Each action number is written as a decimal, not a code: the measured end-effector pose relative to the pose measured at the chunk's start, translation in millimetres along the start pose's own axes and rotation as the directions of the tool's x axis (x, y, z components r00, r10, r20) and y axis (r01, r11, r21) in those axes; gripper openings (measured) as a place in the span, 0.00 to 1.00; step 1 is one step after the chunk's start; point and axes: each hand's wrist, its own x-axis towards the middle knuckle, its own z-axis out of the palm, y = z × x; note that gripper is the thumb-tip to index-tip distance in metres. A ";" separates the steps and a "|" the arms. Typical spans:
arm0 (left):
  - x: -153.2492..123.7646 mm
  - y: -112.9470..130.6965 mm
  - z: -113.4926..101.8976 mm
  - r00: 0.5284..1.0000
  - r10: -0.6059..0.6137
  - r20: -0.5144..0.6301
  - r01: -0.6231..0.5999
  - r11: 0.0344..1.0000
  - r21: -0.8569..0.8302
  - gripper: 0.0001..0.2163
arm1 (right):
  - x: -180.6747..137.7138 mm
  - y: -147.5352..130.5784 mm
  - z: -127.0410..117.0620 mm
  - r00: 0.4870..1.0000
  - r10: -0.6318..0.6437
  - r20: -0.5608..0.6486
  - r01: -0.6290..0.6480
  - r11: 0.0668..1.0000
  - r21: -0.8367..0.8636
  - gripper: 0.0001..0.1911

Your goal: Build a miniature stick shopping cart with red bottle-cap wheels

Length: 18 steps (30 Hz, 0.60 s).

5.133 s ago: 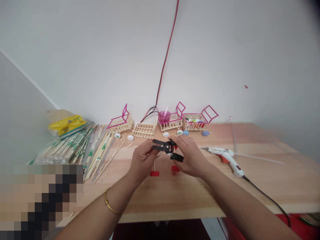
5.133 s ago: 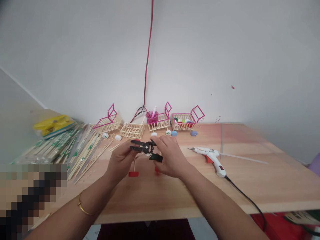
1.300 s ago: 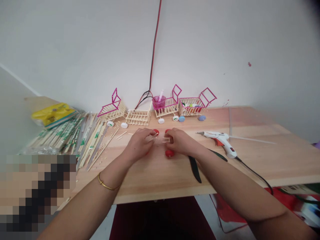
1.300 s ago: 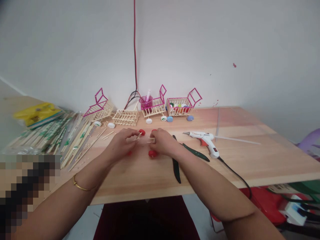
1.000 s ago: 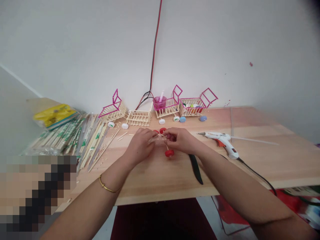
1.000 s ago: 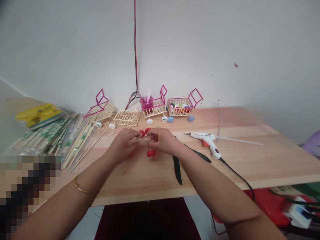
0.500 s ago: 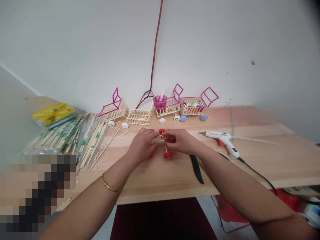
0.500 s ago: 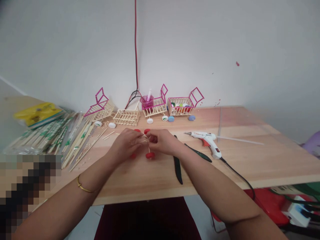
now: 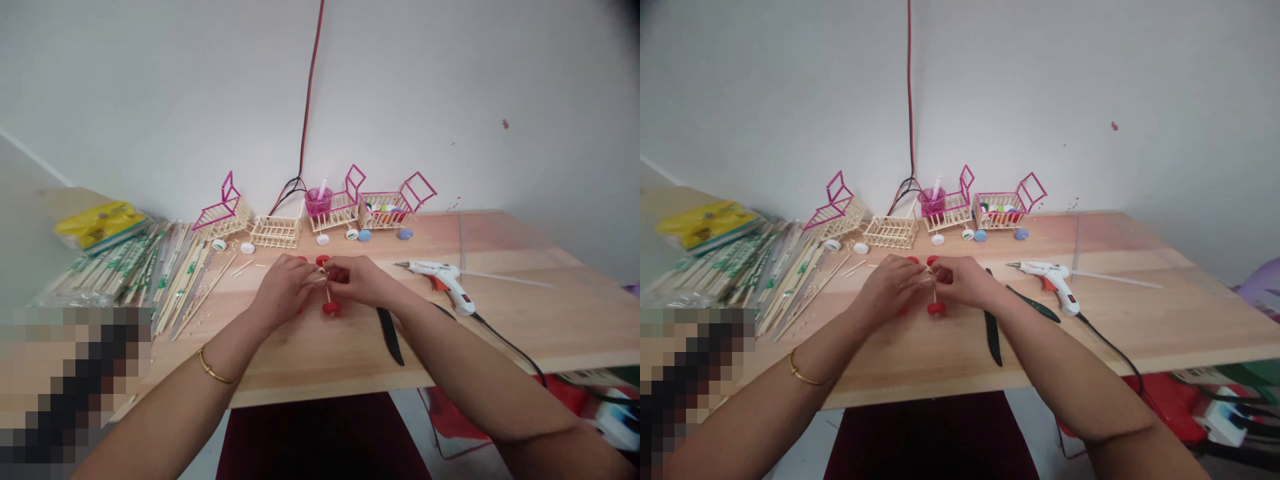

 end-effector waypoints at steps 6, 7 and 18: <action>1.6 0.6 0.0 0.999 0.006 0.043 -0.005 1.000 -0.008 0.10 | 0.2 0.7 0.9 1.000 -0.019 -0.006 0.018 0.998 -0.053 0.09; 1.6 0.5 0.2 0.999 0.005 0.044 -0.005 1.000 -0.006 0.10 | 0.3 0.6 0.9 1.000 -0.021 -0.003 0.021 0.998 -0.056 0.09; 0.2 0.4 1.3 0.998 0.002 0.061 -0.003 1.000 0.018 0.10 | -0.4 -0.1 1.5 0.999 -0.040 0.004 0.040 0.996 -0.081 0.09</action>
